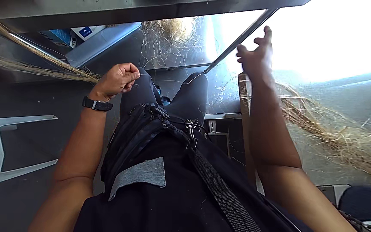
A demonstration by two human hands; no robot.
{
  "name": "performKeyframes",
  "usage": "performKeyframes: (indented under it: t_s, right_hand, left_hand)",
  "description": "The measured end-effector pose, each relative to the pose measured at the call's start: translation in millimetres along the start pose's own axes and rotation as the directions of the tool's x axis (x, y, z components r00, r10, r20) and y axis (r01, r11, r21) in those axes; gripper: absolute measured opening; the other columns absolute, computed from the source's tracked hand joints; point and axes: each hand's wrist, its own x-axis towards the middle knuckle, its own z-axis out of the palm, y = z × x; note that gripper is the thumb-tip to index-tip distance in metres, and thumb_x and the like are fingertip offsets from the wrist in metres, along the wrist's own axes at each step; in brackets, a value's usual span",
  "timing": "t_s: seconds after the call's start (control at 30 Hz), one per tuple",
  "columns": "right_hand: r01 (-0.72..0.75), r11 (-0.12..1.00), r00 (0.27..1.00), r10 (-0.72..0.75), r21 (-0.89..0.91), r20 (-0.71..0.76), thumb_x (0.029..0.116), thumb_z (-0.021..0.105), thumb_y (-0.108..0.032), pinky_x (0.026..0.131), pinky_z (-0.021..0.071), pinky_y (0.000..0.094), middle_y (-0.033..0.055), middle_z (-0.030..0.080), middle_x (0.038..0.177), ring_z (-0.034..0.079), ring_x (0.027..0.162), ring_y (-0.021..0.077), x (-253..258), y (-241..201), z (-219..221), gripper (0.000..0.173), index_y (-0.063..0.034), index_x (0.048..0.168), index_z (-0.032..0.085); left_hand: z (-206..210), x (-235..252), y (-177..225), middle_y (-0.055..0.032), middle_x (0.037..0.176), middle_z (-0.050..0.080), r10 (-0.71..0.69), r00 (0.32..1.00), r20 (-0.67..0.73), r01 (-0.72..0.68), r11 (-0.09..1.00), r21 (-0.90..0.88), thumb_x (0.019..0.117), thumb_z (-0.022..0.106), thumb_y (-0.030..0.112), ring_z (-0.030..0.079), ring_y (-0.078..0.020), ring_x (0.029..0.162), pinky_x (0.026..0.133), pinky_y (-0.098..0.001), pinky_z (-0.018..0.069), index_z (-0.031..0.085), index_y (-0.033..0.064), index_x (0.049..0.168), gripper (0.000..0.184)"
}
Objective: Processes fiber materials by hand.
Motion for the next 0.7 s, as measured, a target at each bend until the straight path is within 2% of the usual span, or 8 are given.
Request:
performKeyframes:
  t_s: [0.1,0.17,0.23,0.33,0.43,0.57,0.63,0.7]
  right_hand:
    - [0.214,0.974,0.907,-0.225,0.072,0.356,0.0966,0.069,-0.024,0.076,0.0653,0.0449,0.0192,0.048,0.151,0.074,0.091,0.026,-39.8,-33.4,33.0,0.073,-0.0072,0.158,0.034]
    - [0.182,0.937,0.719,-0.334,0.299,0.61,0.0983,0.067,-0.019,0.069,0.0669,0.0401,0.0151,0.05,0.15,0.075,0.084,0.0222,-64.3,-46.3,53.3,0.066,-0.0073,0.155,0.037]
    - [0.135,0.926,0.551,-0.366,0.353,0.75,0.0989,0.068,-0.017,0.067,0.0667,0.0386,0.0139,0.056,0.144,0.075,0.082,0.0219,-78.8,-49.3,68.9,0.066,-0.0079,0.156,0.036]
    - [0.152,0.921,0.44,-0.388,0.359,0.809,0.1045,0.059,-0.014,0.068,0.0658,0.0357,0.0108,0.073,0.098,0.075,0.075,0.0188,-76.7,-42.6,74.4,0.032,0.0001,0.133,0.058]
    - [0.155,0.914,0.508,-0.4,0.376,0.763,0.1069,0.053,-0.015,0.059,0.0608,0.0314,0.0033,0.068,0.073,0.066,0.06,0.0119,-61.0,-33.7,60.1,0.024,0.0007,0.107,0.071]
    - [0.138,0.922,0.603,-0.368,0.363,0.708,0.1055,0.056,-0.015,0.045,0.0482,0.023,-0.0031,0.058,0.062,0.052,0.048,0.0049,-33.2,-12.0,43.4,0.022,-0.0016,0.103,0.072]
    - [0.151,0.946,0.656,-0.313,0.287,0.687,0.1051,0.057,-0.015,0.041,0.0385,0.0215,-0.0044,0.052,0.059,0.043,0.044,0.0032,-22.4,-0.5,41.3,0.02,-0.0032,0.099,0.072]
    - [0.153,0.97,0.719,-0.239,0.186,0.653,0.1053,0.058,-0.016,0.041,0.0362,0.022,-0.0038,0.05,0.059,0.04,0.044,0.0033,-15.1,5.9,40.3,0.02,-0.0042,0.097,0.072]
  left_hand:
    - [17.6,-2.0,40.9,0.0035,0.061,0.047,0.099,0.994,0.055,-0.103,0.991,0.082,0.1049,0.056,0.013,0.041,-0.0052,0.046,0.042,-0.0185,0.0335,0.061,0.0086,0.102,0.008]
    - [28.9,-3.2,61.1,0.0033,0.06,0.048,0.163,0.982,0.094,-0.173,0.978,0.12,0.1042,0.058,0.013,0.041,-0.005,0.046,0.042,-0.0183,0.0327,0.063,0.0072,0.103,0.008]
    - [36.7,-4.2,74.4,0.0032,0.06,0.048,0.212,0.969,0.124,-0.227,0.965,0.13,0.1042,0.058,0.013,0.041,-0.0049,0.046,0.042,-0.018,0.0325,0.063,0.0065,0.103,0.009]
    - [38.0,-5.1,83.0,0.0036,0.062,0.049,0.272,0.953,0.13,-0.287,0.95,0.122,0.1042,0.058,0.013,0.041,-0.0048,0.047,0.042,-0.0184,0.0333,0.063,0.0066,0.102,0.008]
    - [22.6,-9.0,78.4,0.0074,0.063,0.049,0.275,0.961,-0.002,-0.274,0.957,0.092,0.1046,0.057,0.016,0.04,-0.0035,0.048,0.044,-0.019,0.0349,0.062,0.0125,0.102,0.007]
    - [-27.4,-32.4,63.1,0.0142,0.058,0.04,0.194,0.944,-0.267,-0.25,0.948,-0.196,0.1079,0.049,0.026,0.04,-0.0012,0.047,0.049,-0.0192,0.0429,0.06,0.0247,0.1,0.013]
    - [-61.8,-54.3,48.0,0.0156,0.056,0.04,0.147,0.886,-0.439,-0.32,0.88,-0.35,0.1094,0.044,0.028,0.039,-0.0004,0.047,0.052,-0.0183,0.0429,0.06,0.0266,0.095,0.022]
    - [-96.5,-83.2,32.3,0.0139,0.056,0.041,0.092,0.771,-0.631,-0.417,0.821,-0.389,0.1113,0.039,0.029,0.04,-0.0017,0.048,0.053,-0.019,0.0431,0.06,0.0242,0.09,0.03]
